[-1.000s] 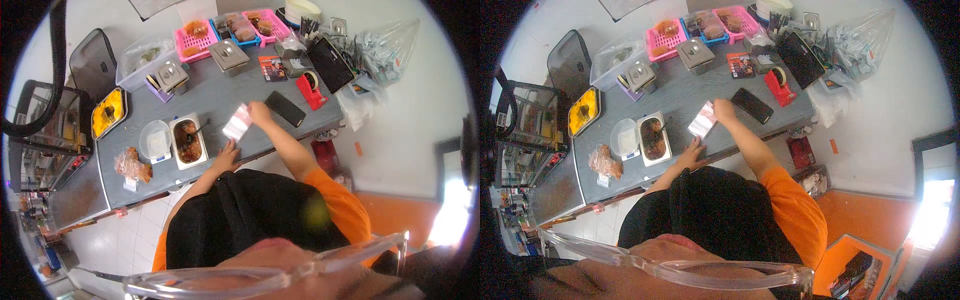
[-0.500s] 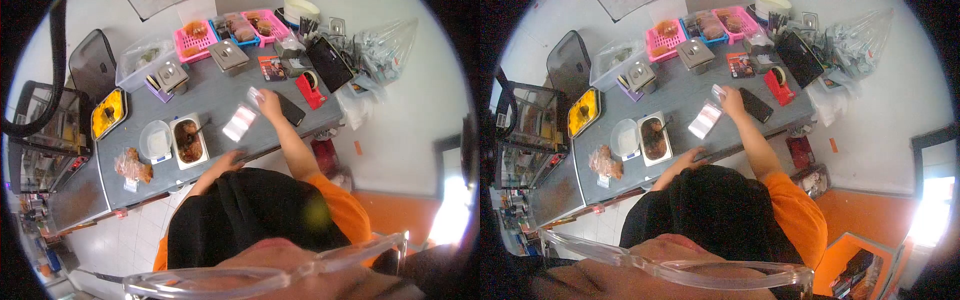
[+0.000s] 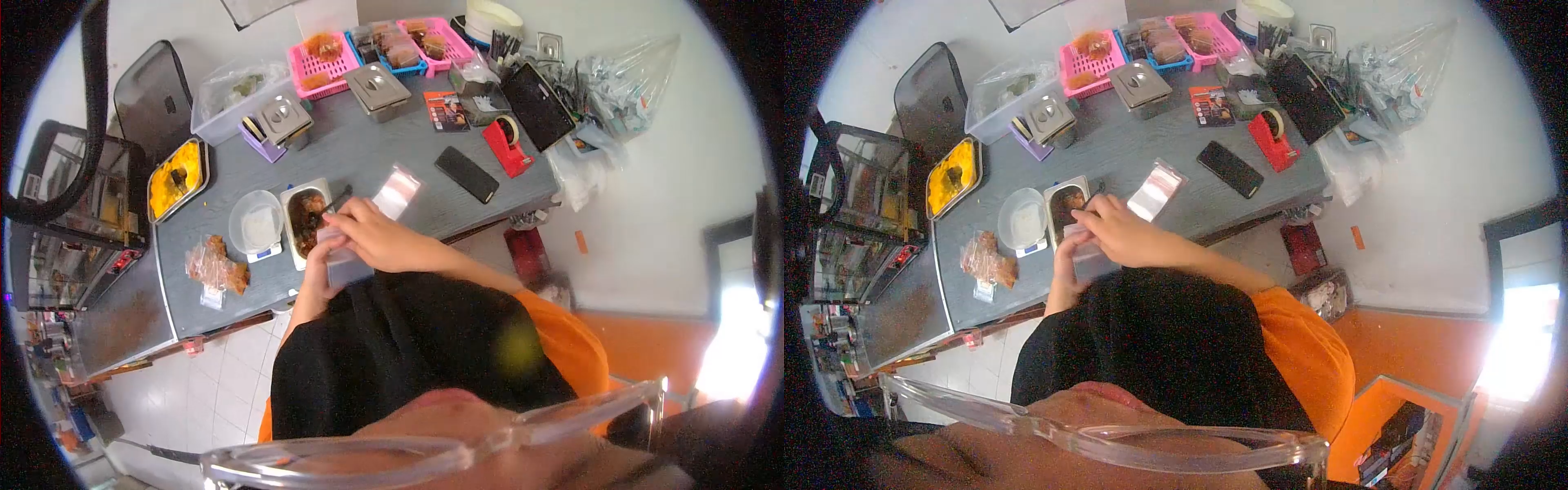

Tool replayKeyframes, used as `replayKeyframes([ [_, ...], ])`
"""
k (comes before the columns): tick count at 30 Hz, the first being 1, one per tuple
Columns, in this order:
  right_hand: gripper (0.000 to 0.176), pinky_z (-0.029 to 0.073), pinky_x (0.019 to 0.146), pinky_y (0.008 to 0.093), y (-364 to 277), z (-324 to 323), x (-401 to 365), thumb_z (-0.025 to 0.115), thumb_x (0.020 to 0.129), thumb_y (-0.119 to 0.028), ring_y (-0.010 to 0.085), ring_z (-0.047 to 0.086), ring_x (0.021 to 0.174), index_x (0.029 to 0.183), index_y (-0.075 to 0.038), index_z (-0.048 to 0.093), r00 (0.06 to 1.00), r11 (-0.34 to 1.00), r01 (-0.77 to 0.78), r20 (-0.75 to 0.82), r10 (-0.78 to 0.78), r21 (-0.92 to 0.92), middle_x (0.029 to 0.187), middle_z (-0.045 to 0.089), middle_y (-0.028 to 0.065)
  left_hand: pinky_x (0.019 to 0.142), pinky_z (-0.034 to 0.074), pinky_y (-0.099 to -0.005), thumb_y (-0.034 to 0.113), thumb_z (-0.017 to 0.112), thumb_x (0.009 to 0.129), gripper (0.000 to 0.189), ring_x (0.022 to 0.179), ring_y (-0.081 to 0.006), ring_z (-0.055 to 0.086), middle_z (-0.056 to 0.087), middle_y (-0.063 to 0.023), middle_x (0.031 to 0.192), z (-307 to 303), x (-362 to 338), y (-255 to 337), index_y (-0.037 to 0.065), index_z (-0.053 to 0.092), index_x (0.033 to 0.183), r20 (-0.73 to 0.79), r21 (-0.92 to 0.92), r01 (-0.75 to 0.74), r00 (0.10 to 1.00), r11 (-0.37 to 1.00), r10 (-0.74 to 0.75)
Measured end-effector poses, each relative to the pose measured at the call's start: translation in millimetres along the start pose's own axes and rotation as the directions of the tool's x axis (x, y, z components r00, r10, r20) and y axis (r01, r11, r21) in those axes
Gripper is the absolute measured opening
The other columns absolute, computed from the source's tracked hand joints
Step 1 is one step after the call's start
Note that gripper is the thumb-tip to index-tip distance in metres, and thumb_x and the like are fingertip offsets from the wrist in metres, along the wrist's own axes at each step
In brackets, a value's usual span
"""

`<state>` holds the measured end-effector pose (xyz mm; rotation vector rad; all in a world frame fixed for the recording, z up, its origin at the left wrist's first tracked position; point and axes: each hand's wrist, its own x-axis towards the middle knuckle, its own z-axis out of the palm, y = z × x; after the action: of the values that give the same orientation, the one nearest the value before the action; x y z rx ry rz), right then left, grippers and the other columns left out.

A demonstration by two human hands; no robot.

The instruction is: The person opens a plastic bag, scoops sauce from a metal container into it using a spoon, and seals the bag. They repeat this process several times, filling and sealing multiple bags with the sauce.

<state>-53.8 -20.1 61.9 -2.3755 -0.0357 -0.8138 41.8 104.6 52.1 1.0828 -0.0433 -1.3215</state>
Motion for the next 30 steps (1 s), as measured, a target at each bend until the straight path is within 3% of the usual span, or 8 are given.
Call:
replayKeyframes([
  [6,0.024,0.045,0.076,0.0380,-3.2,-12.9,10.5,0.058,0.079,-0.005,0.0294,0.055,0.082,0.103,-0.002,0.058,0.942,0.921,-0.324,0.162,0.293,0.216,0.084,0.055,0.0121,0.076,0.050,-0.0385,0.026,0.056,0.077,0.043,0.091,-0.0260,0.060,0.060,-0.0123,0.102,-11.2,-2.4,-0.1,0.004,0.052,0.113,0.015,-0.044,-0.079,0.997,0.996,0.079],
  [11,0.010,0.045,0.064,0.0346,2.7,-16.0,16.7,0.061,0.079,-0.009,0.0271,0.055,0.072,0.083,-0.001,0.058,0.993,0.987,-0.116,0.042,0.112,0.111,0.079,0.055,0.0124,0.081,0.048,-0.0374,0.025,0.054,0.081,0.041,0.094,-0.0256,0.059,0.057,-0.0137,0.106,-0.9,-8.9,15.3,0.002,0.050,0.114,0.100,0.058,-0.062,0.993,0.996,0.056],
  [14,0.008,0.044,0.057,0.0307,7.3,-21.2,19.0,0.062,0.078,-0.007,0.0214,0.056,0.066,0.080,-0.001,0.058,0.994,0.995,-0.083,-0.069,0.087,0.061,0.078,0.056,0.0112,0.085,0.045,-0.0351,0.020,0.055,0.083,0.037,0.096,-0.0252,0.057,0.055,-0.0123,0.108,-6.2,0.3,13.2,0.000,0.048,0.113,0.216,0.242,-0.460,0.884,0.854,0.415],
  [16,0.008,0.043,0.056,0.0298,6.1,-24.6,18.9,0.063,0.078,-0.007,0.0195,0.056,0.065,0.080,-0.001,0.058,0.971,0.964,-0.221,-0.056,0.231,0.150,0.076,0.056,0.0106,0.085,0.042,-0.0340,0.014,0.058,0.083,0.029,0.095,-0.0261,0.054,0.053,-0.0117,0.105,-4.0,1.1,10.9,-0.001,0.051,0.107,0.003,0.686,-0.684,0.342,0.247,0.940],
  [19,0.008,0.044,0.056,0.0282,6.1,-23.4,16.6,0.064,0.077,-0.005,0.0161,0.056,0.064,0.081,-0.001,0.058,0.928,0.899,-0.343,-0.048,0.369,0.270,0.075,0.056,0.0090,0.081,0.042,-0.0336,0.015,0.063,0.081,0.028,0.094,-0.0255,0.053,0.053,-0.0121,0.102,-2.7,-9.2,17.5,0.002,0.054,0.104,0.325,0.874,-0.420,0.131,-0.244,0.937],
  [20,0.008,0.044,0.057,0.0277,8.0,-18.5,13.3,0.064,0.077,-0.005,0.0152,0.057,0.064,0.081,0.000,0.058,0.950,0.907,-0.301,0.005,0.313,0.295,0.075,0.056,0.0088,0.081,0.042,-0.0336,0.015,0.063,0.081,0.028,0.094,-0.0255,0.053,0.053,-0.0121,0.102,0.3,-10.9,18.5,0.002,0.054,0.104,0.323,0.875,-0.418,0.131,-0.243,0.937],
  [22,0.008,0.045,0.058,0.0271,4.8,-13.2,9.4,0.064,0.077,-0.004,0.0143,0.057,0.065,0.082,0.000,0.058,0.965,0.910,-0.260,0.061,0.253,0.323,0.075,0.057,0.0086,0.082,0.041,-0.0351,0.015,0.066,0.079,0.027,0.094,-0.0287,0.053,0.052,-0.0143,0.100,10.0,-12.3,16.9,0.001,0.055,0.101,0.409,0.821,-0.564,0.470,-0.090,0.782],
  [30,0.007,0.044,0.058,0.0334,-3.9,-10.3,6.0,0.059,0.079,-0.006,0.0249,0.058,0.066,0.080,0.001,0.056,0.946,0.888,-0.305,0.216,0.242,0.345,0.072,0.056,0.0139,0.070,0.045,-0.0358,0.013,0.065,0.077,0.016,0.079,-0.0315,0.056,0.056,-0.0117,0.084,6.0,-12.3,17.8,-0.001,0.059,0.081,0.439,0.806,-0.578,0.445,-0.123,0.781],
])
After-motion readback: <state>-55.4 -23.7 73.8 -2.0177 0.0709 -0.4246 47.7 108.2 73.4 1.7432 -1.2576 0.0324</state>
